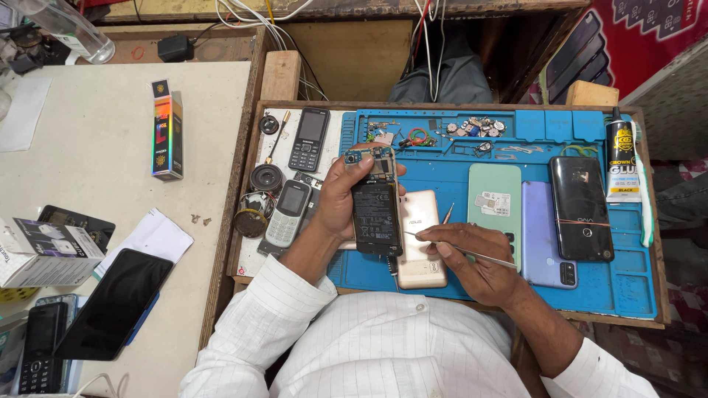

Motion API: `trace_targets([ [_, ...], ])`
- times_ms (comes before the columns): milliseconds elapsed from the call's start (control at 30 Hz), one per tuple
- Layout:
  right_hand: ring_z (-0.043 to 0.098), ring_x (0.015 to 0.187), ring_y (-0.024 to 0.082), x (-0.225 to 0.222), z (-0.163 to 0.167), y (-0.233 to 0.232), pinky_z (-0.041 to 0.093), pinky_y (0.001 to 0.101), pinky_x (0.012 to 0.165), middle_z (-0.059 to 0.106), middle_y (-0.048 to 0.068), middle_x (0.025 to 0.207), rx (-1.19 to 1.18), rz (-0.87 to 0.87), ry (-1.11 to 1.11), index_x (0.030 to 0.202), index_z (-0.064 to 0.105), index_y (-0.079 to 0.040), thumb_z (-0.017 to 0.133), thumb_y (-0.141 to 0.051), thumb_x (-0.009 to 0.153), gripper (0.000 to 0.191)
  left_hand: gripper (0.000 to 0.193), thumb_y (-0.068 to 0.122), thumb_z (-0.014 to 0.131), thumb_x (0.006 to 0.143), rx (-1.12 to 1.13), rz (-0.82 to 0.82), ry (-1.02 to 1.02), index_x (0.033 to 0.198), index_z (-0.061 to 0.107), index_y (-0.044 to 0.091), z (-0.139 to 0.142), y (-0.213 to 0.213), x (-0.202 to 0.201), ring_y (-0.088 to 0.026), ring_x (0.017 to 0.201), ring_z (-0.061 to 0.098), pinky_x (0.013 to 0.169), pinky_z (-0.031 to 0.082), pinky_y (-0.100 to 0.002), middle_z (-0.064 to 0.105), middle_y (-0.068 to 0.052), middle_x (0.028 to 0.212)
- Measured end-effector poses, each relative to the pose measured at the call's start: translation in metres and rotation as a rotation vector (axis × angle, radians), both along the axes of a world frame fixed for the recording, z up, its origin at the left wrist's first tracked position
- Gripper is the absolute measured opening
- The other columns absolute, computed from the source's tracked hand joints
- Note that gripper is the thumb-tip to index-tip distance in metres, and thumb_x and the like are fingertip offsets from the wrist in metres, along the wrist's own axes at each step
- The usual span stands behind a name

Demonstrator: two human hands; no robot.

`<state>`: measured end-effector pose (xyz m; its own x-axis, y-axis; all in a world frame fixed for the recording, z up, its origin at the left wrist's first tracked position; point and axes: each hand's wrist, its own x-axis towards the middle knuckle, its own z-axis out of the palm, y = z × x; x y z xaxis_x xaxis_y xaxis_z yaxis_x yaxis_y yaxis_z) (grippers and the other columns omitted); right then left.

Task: The person repairs a disassembled smartphone at a workbench, holding the phone with its back cover and battery exposed while using a pry tool to work along the internal edges and reposition the device repeatedly. Other phones and repair parts sit on the blue mat around the work area.

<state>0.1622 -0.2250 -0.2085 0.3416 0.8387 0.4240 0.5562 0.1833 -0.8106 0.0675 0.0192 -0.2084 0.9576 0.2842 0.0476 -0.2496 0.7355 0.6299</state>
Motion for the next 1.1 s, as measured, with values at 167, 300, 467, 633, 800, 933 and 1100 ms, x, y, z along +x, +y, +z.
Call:
trace_targets([
  [167, 0.081, 0.088, 0.021, -0.0001, -0.0018, 0.0013, 0.065, 0.0316, 0.074, 0.078, 0.017, 0.107, 0.014, 0.020, 0.020, 0.114, 0.072, 0.000, 0.052, -0.016, 0.104, 0.027, 0.034, 0.023, 0.059, 0.106, -0.026, 0.013, 0.005, 0.134, 0.053, 0.004, 0.0014, -0.0005, -0.0001, -0.032, 0.087, 0.076, 0.070, 0.067, -0.042, 0.070, -0.025, 0.109],
  [300, 0.081, 0.089, 0.021, -0.0009, -0.0025, 0.0010, 0.064, 0.0316, 0.074, 0.078, 0.017, 0.108, 0.012, 0.024, 0.017, 0.115, 0.072, 0.000, 0.052, -0.016, 0.104, 0.027, 0.035, 0.022, 0.058, 0.107, -0.023, 0.038, -0.002, 0.135, 0.053, 0.002, -0.0001, -0.0006, -0.0006, -0.031, 0.087, 0.076, 0.071, 0.067, -0.042, 0.070, -0.025, 0.109],
  [467, 0.081, 0.089, 0.021, -0.0022, 0.0005, 0.0003, 0.069, 0.0304, 0.074, 0.078, 0.017, 0.108, 0.018, 0.007, -0.005, 0.115, 0.072, -0.001, 0.053, -0.017, 0.104, 0.027, 0.038, 0.022, 0.055, 0.107, -0.052, 0.055, -0.007, 0.139, 0.052, 0.001, -0.0004, -0.0007, -0.0008, -0.030, 0.089, 0.076, 0.070, 0.068, -0.044, 0.070, -0.025, 0.109],
  [633, 0.081, 0.089, 0.020, -0.0028, 0.0030, 0.0005, 0.068, 0.0300, 0.075, 0.078, 0.015, 0.108, 0.027, -0.003, -0.028, 0.115, 0.073, -0.002, 0.054, -0.018, 0.105, 0.026, 0.038, 0.021, 0.054, 0.108, -0.069, 0.079, -0.024, 0.139, 0.049, 0.000, 0.0008, -0.0012, -0.0006, -0.031, 0.089, 0.076, 0.068, 0.068, -0.046, 0.069, -0.025, 0.109],
  [800, 0.080, 0.088, 0.018, -0.0030, 0.0032, -0.0005, 0.067, 0.0295, 0.075, 0.079, 0.013, 0.107, 0.019, -0.013, -0.043, 0.113, 0.074, -0.004, 0.055, -0.019, 0.104, 0.026, 0.039, 0.022, 0.054, 0.108, -0.083, 0.090, -0.030, 0.139, 0.050, -0.001, 0.0000, -0.0006, -0.0004, -0.031, 0.089, 0.076, 0.068, 0.068, -0.045, 0.069, -0.025, 0.110],
  [933, 0.080, 0.088, 0.017, -0.0028, 0.0032, -0.0005, 0.065, 0.0294, 0.075, 0.080, 0.012, 0.105, 0.023, -0.020, -0.064, 0.112, 0.075, -0.005, 0.056, -0.020, 0.104, 0.026, 0.038, 0.022, 0.054, 0.108, -0.090, 0.118, -0.028, 0.139, 0.050, -0.001, 0.0001, 0.0007, 0.0009, -0.030, 0.088, 0.076, 0.067, 0.068, -0.043, 0.069, -0.024, 0.110],
  [1100, 0.080, 0.088, 0.017, -0.0015, 0.0024, -0.0003, 0.065, 0.0296, 0.075, 0.080, 0.012, 0.105, 0.028, -0.012, -0.068, 0.113, 0.074, -0.004, 0.056, -0.018, 0.104, 0.025, 0.037, 0.021, 0.053, 0.108, -0.106, 0.149, -0.027, 0.138, 0.050, -0.001, 0.0026, 0.0015, 0.0010, -0.029, 0.087, 0.076, 0.065, 0.068, -0.043, 0.069, -0.023, 0.108],
])
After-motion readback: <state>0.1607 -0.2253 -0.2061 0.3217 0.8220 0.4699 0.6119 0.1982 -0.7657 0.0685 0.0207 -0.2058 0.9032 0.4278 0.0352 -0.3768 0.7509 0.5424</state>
